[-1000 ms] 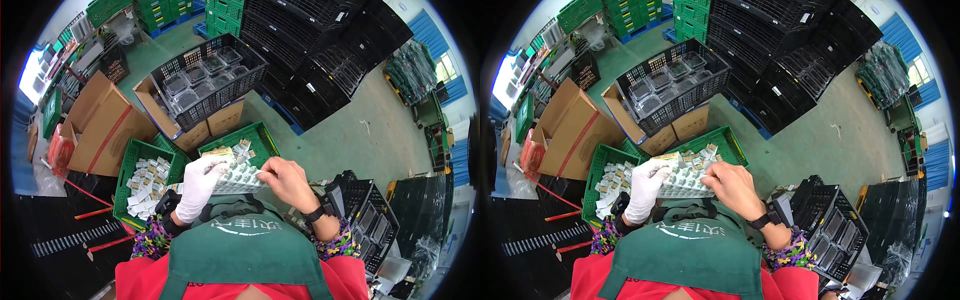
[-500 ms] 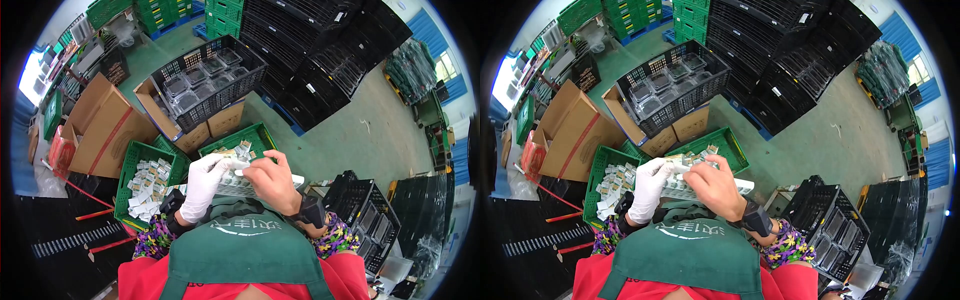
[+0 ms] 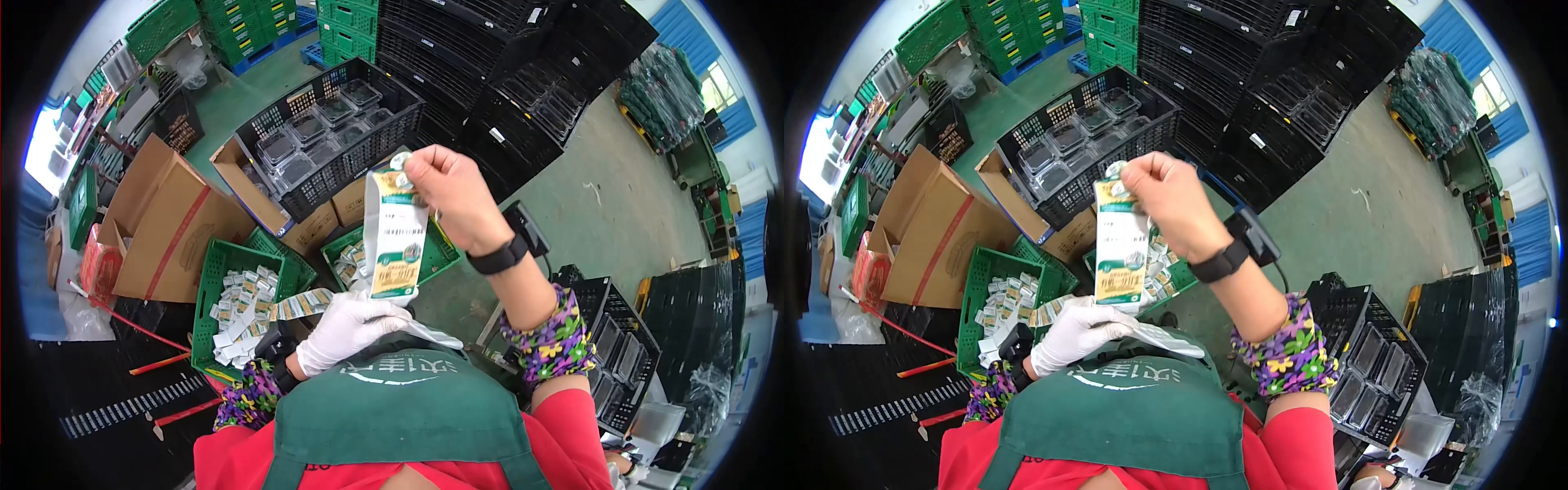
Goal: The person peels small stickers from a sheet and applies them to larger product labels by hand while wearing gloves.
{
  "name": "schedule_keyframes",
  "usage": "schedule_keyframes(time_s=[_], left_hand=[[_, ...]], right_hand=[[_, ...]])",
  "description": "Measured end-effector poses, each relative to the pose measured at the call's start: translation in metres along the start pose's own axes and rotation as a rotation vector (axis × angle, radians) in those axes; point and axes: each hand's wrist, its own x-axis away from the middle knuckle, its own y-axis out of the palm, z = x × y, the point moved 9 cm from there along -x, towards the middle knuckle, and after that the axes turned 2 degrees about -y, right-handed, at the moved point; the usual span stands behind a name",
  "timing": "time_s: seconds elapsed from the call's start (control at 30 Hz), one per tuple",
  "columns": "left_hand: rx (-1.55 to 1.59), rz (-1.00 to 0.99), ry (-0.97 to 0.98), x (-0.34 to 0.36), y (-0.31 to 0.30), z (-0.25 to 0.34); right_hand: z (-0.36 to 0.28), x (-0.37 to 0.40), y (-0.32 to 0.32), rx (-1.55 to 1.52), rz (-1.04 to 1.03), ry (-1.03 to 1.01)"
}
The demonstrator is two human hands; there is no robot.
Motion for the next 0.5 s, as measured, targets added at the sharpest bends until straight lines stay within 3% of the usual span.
schedule_keyframes(time_s=[0.07,0.13,0.3,0.4,0.5], left_hand=[[0.063,-0.001,-0.053,0.002,0.005,-0.005],[0.057,0.133,-0.085,0.006,-0.006,-0.012],[-0.125,0.334,0.056,0.007,-0.028,0.004],[-0.231,0.37,0.09,0.005,-0.03,0.01],[-0.205,0.382,0.106,0.005,-0.03,0.008]], right_hand=[[-0.001,-0.003,-0.004,-0.073,-0.017,-0.018],[0.008,0.007,-0.006,0.096,0.028,0.003],[0.033,0.056,0.01,0.39,-0.042,0.039],[0.04,0.068,0.018,0.458,-0.019,0.039],[0.041,0.073,0.021,0.719,0.018,0.037]])
